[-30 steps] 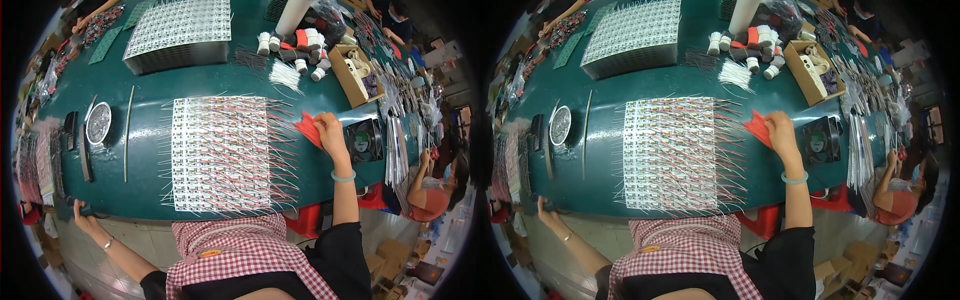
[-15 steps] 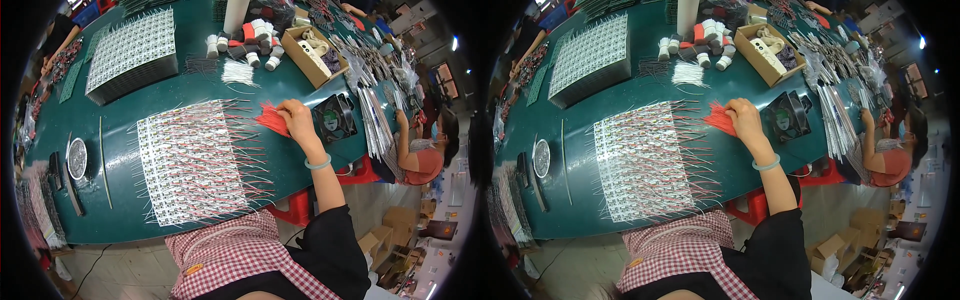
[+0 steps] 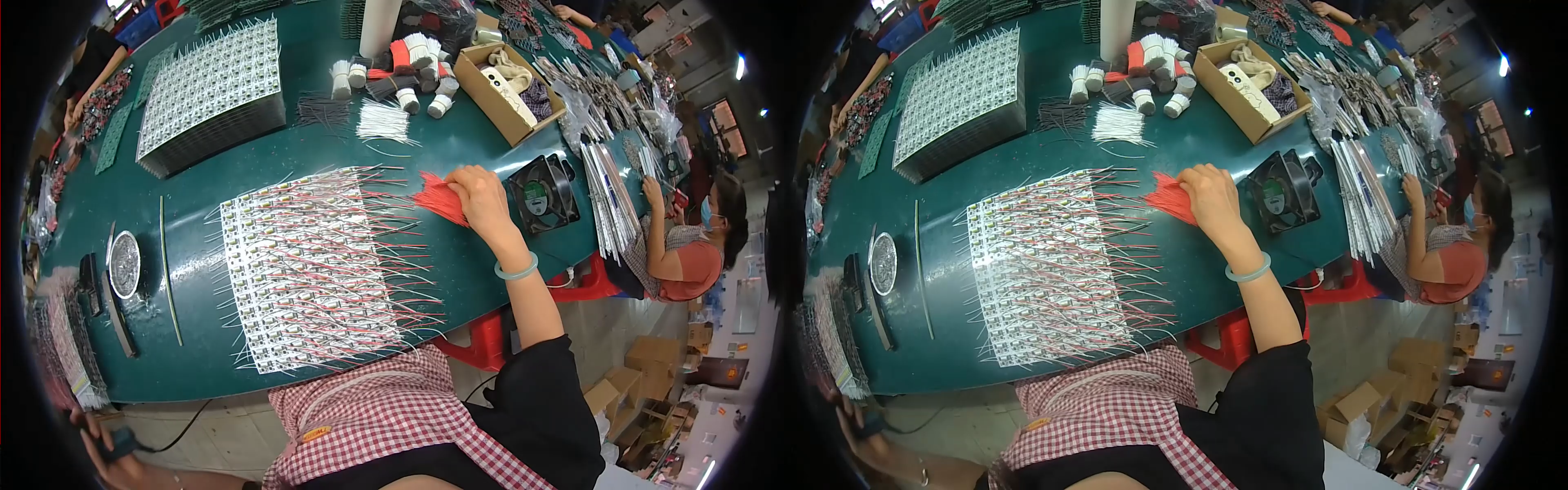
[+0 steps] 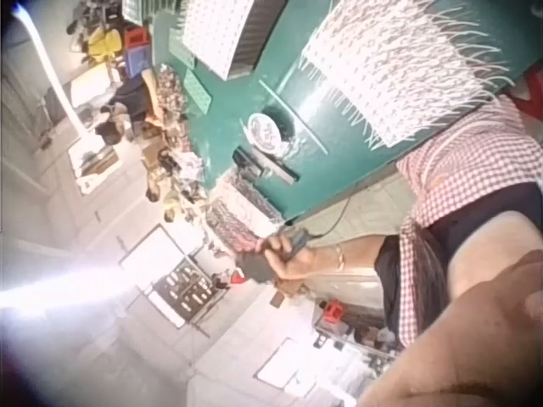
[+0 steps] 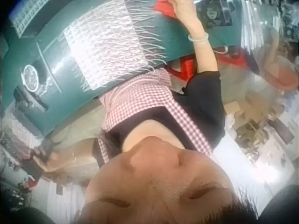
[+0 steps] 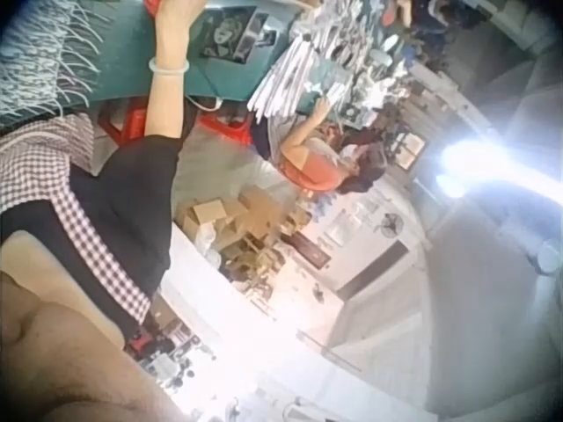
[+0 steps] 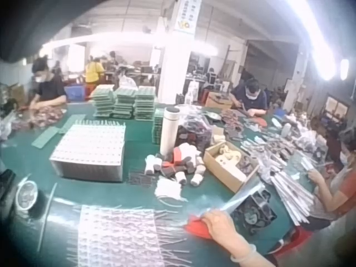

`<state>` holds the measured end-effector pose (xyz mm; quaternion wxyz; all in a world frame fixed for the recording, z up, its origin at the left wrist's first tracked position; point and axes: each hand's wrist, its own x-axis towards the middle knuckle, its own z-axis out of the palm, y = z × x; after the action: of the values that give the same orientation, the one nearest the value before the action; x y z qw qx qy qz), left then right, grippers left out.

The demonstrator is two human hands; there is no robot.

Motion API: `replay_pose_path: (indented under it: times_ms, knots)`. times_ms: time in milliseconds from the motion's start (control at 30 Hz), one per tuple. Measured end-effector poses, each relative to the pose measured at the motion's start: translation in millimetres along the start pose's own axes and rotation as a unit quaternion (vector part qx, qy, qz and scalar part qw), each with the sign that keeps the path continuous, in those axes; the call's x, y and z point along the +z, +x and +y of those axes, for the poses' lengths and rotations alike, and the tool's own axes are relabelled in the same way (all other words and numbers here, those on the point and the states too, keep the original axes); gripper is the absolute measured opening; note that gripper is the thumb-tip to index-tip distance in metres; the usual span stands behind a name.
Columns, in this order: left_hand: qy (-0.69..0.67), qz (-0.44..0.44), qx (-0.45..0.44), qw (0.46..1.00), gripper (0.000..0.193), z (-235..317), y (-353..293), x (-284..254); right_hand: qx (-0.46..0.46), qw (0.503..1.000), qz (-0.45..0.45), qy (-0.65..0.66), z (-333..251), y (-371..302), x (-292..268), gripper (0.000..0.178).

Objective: The person straightens and aligns components on a circuit board panel using a metal rod, fits heat shrink sleeves onto component leads by hand, and shrinks them using a heat gun.

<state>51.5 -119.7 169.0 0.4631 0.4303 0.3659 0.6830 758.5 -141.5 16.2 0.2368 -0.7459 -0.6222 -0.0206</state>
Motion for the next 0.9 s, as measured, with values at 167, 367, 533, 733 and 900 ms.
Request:
replay_pose_path:
  times_ms: [167,367,533,733,900]
  knots:
    - [-0.057,-0.082,-0.082,0.992,0.033,-75,-2,46,0.0,1.0,-0.003,0.015,0,1,0,0.01]
    - [-0.094,-0.051,-0.101,0.989,0.037,-105,-2,73,0.028,0.997,-0.077,-0.005,-4,8,-6,0.011]
    - [-0.076,-0.033,-0.111,0.99,0.038,-109,-5,77,0.058,0.991,-0.123,0.003,-16,18,-22,0.012]
    - [-0.069,-0.02,-0.12,0.99,0.039,-114,-7,75,0.006,0.992,-0.115,-0.044,-16,23,-26,0.014]
    - [-0.067,-0.016,-0.125,0.99,0.04,-115,-9,74,-0.056,0.986,-0.107,-0.113,-14,38,-37,0.013]
